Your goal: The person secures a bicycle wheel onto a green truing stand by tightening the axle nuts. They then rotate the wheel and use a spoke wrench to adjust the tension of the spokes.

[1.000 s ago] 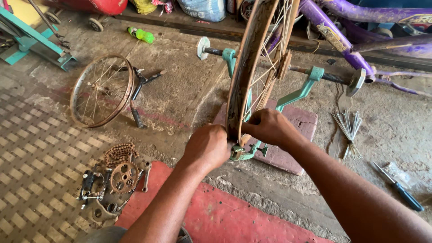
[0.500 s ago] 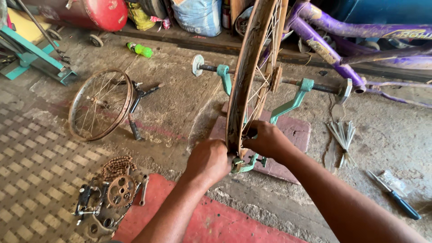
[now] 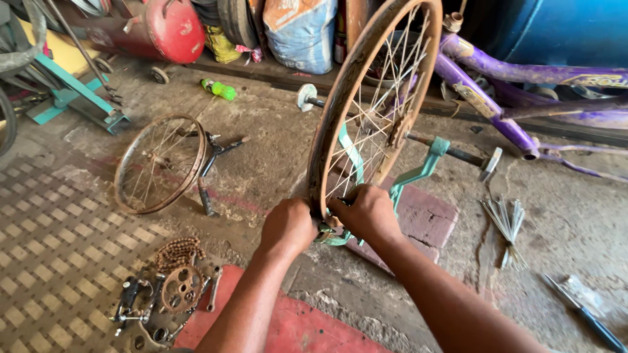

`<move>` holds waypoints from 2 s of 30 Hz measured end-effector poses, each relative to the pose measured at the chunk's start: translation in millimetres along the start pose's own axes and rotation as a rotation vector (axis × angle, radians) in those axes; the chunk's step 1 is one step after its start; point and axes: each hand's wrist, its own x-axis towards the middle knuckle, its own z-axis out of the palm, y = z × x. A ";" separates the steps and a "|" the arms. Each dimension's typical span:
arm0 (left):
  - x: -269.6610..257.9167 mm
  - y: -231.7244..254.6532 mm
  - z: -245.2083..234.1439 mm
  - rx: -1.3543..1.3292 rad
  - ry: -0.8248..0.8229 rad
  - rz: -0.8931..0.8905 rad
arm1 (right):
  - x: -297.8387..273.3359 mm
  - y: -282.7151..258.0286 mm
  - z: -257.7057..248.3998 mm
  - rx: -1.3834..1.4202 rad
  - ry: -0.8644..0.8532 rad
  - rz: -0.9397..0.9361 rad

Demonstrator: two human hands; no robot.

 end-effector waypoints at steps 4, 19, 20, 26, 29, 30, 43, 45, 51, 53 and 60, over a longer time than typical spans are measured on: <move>4.6 -9.3 6.1 0.016 0.017 -0.005 | 13.7 4.0 14.1 -0.096 0.081 0.034; 6.8 -10.4 4.4 0.002 -0.133 0.006 | 32.6 38.1 2.5 0.447 -0.473 0.148; 7.8 -10.3 3.6 0.008 -0.122 0.019 | 37.2 38.0 1.8 0.451 -0.468 0.195; 4.9 -7.9 -1.3 0.005 -0.114 0.029 | 44.4 41.9 2.8 0.473 -0.400 0.432; 4.0 -7.5 -2.8 -0.009 -0.077 0.041 | 42.3 44.4 2.0 0.675 -0.467 0.433; 4.3 -7.4 -2.8 -0.019 -0.072 0.039 | 41.7 44.6 1.0 0.723 -0.472 0.451; 4.6 -6.1 -1.8 -0.047 -0.075 0.011 | 17.1 -0.8 2.2 -0.136 -0.183 0.118; 5.0 -5.3 -2.8 -0.063 -0.118 0.007 | 13.7 -10.2 -0.6 -0.319 -0.242 0.156; 4.5 -5.0 -1.8 -0.058 -0.039 0.076 | 15.5 -18.3 2.3 -0.388 -0.262 0.231; 4.4 -5.8 0.0 -0.051 0.000 0.113 | 18.7 -8.7 10.4 -0.290 -0.239 0.223; 6.1 -1.5 -1.4 -0.039 -0.030 0.033 | 27.6 38.5 16.4 0.494 -0.398 0.222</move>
